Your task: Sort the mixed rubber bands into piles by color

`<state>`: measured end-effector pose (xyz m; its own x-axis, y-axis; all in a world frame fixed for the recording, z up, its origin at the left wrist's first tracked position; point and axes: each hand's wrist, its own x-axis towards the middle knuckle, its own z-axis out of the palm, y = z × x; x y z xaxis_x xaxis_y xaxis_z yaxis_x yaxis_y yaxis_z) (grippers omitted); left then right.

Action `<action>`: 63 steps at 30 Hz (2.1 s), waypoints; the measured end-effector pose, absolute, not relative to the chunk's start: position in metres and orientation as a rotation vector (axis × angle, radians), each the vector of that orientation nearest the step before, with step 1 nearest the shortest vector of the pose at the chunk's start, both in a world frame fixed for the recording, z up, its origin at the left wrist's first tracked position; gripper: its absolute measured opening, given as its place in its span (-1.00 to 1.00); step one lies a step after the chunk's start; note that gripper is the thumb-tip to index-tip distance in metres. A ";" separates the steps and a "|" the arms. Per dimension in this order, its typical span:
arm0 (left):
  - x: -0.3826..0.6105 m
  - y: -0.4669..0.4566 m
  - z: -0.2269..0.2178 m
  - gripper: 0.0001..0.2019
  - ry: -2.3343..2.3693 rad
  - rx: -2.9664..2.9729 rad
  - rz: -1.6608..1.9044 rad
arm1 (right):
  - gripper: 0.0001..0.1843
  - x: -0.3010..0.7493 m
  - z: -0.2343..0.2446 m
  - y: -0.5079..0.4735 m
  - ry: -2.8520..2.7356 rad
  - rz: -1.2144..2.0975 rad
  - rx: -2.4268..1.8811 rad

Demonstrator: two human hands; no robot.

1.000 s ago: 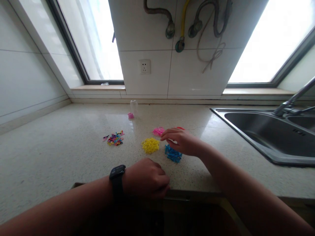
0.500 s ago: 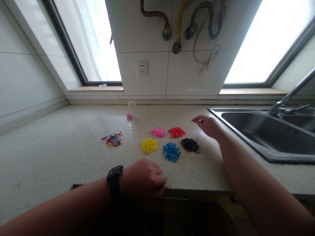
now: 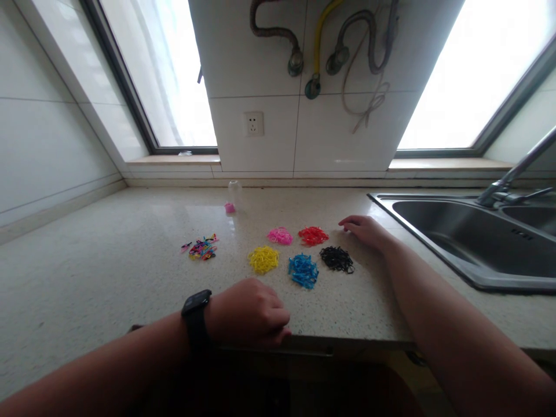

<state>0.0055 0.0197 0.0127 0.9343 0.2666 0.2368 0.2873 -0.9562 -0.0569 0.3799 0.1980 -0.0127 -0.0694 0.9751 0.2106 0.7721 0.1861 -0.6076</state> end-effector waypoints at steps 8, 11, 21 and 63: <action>-0.053 0.062 0.075 -0.66 -1.008 -2.970 -0.294 | -0.66 0.379 -0.010 0.199 -1.894 0.458 -1.646; -0.093 0.085 0.087 -0.58 -1.419 -2.859 -0.254 | -0.67 0.380 -0.010 0.200 -1.889 0.457 -1.645; -0.232 0.141 0.046 -0.49 -2.291 -2.692 0.134 | -0.66 0.385 -0.014 0.205 -1.892 0.474 -1.645; -0.220 0.140 0.039 -0.50 -2.142 -2.692 -0.227 | -0.66 0.384 -0.014 0.204 -1.852 0.472 -1.622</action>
<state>-0.2204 0.1396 0.0389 0.2378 0.9674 -0.0867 0.9277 -0.1998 0.3154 0.3839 0.2044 -0.0135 -0.0493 0.9746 0.2183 0.7516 0.1802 -0.6346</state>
